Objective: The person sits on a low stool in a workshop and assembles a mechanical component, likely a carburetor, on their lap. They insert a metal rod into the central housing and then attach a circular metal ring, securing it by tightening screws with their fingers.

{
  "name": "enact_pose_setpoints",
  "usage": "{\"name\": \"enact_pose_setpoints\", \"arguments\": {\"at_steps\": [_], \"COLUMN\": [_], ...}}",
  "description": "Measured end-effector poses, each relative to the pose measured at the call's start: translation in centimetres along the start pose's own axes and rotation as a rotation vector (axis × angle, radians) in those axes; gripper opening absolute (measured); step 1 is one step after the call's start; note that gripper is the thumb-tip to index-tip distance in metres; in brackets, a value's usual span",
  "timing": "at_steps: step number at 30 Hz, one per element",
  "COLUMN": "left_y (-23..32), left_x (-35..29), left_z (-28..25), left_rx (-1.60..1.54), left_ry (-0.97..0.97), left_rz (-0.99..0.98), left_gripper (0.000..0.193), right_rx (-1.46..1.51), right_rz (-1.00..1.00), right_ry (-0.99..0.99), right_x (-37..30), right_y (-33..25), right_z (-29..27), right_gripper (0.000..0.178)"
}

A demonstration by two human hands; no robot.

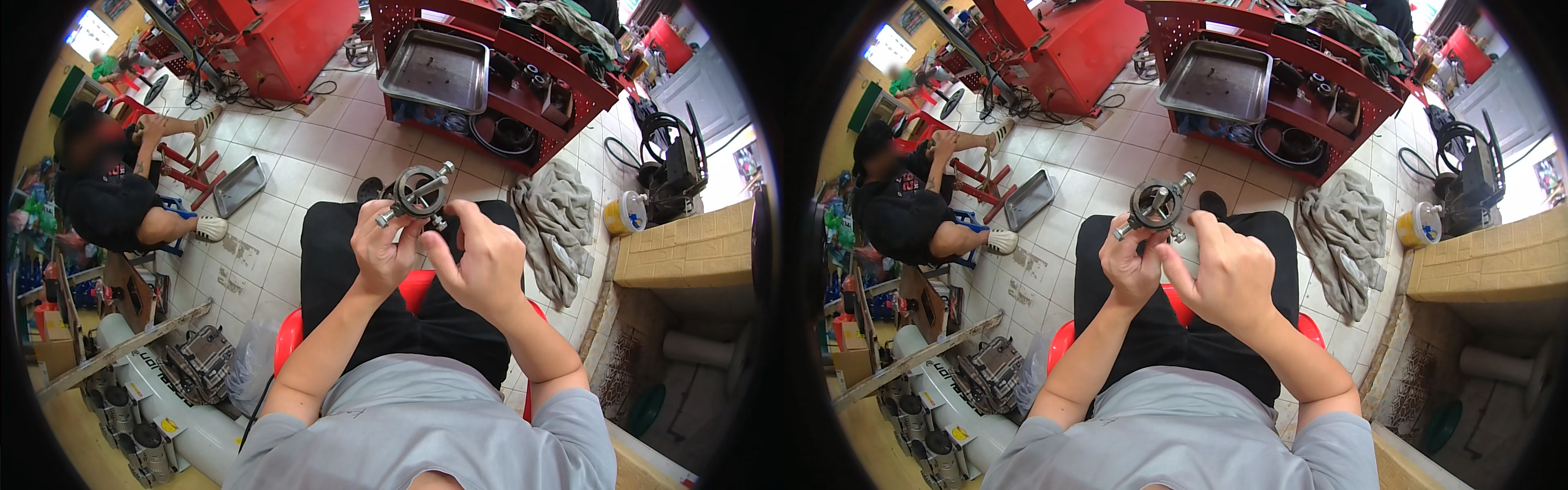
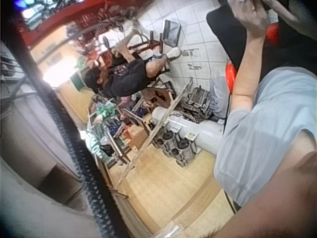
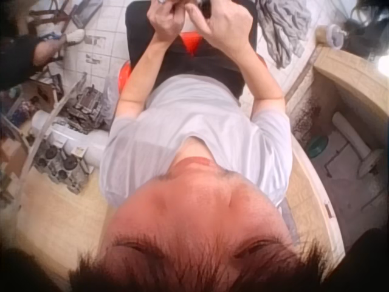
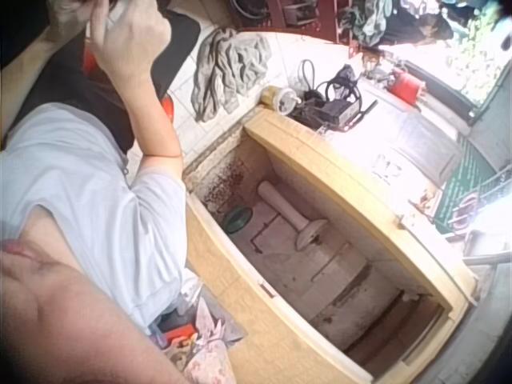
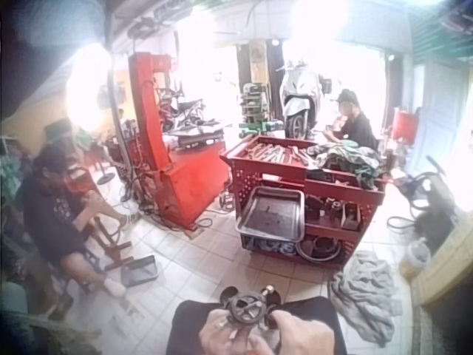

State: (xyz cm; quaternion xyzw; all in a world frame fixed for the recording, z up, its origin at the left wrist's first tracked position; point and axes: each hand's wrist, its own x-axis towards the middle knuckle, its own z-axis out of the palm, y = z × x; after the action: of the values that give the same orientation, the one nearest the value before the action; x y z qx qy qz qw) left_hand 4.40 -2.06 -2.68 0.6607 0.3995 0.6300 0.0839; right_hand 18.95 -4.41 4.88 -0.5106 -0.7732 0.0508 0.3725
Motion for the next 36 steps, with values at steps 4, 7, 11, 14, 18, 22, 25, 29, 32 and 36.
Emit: {"name": "enact_pose_setpoints", "arguments": {"at_steps": [4, 7, 11, 14, 18, 22, 25, 29, 32, 36], "left_y": [-0.2, -0.3, -0.1, -0.2, 0.0, -0.4, -0.4, -0.3, -0.4, -0.1], "left_x": [0.1, -0.2, -0.1, -0.1, 0.0, 0.2, 0.2, 0.3, 0.0, -0.1], "left_z": [-0.1, 0.2, 0.2, 0.2, 0.1, -0.2, -0.2, -0.2, 0.2, 0.2], "left_rx": [0.002, -0.004, 0.005, 0.01, 0.014, 0.028, 0.012, 0.042, 0.022, 0.022], "left_ry": [-0.016, -0.002, 0.009, 0.005, 0.01, 0.0, -0.014, -0.021, 0.002, 0.007], "left_rz": [0.018, 0.014, 0.02, 0.019, 0.024, 0.036, 0.031, 0.073, 0.053, 0.03], "left_gripper": [0.017, 0.018, 0.017, 0.017, 0.016, 0.015, 0.015, 0.015, 0.017, 0.017], "right_rx": [-0.218, -0.223, -0.037, 0.245, 0.796, 0.436, -0.014, -0.172, -0.116, 0.502], "right_rz": [-0.122, -0.126, -0.048, 0.147, 0.431, 0.219, -0.052, -0.15, -0.117, 0.272], "right_ry": [0.071, 0.061, 0.038, -0.072, -0.265, -0.168, 0.002, 0.052, 0.044, -0.187], "right_x": [-0.2, -0.6, -0.8, -0.8, -0.5, -0.5, -0.3, -0.3, -0.4, -0.8], "right_y": [-0.2, 0.1, 0.3, 0.4, 0.9, 0.7, 0.3, 0.4, 0.4, 1.0], "right_z": [0.3, 0.9, 1.5, 1.5, 1.2, 0.9, 0.7, 1.0, 1.3, 1.4], "right_gripper": [0.017, 0.015, 0.019, 0.023, 0.026, 0.024, 0.021, 0.02, 0.023, 0.027]}}
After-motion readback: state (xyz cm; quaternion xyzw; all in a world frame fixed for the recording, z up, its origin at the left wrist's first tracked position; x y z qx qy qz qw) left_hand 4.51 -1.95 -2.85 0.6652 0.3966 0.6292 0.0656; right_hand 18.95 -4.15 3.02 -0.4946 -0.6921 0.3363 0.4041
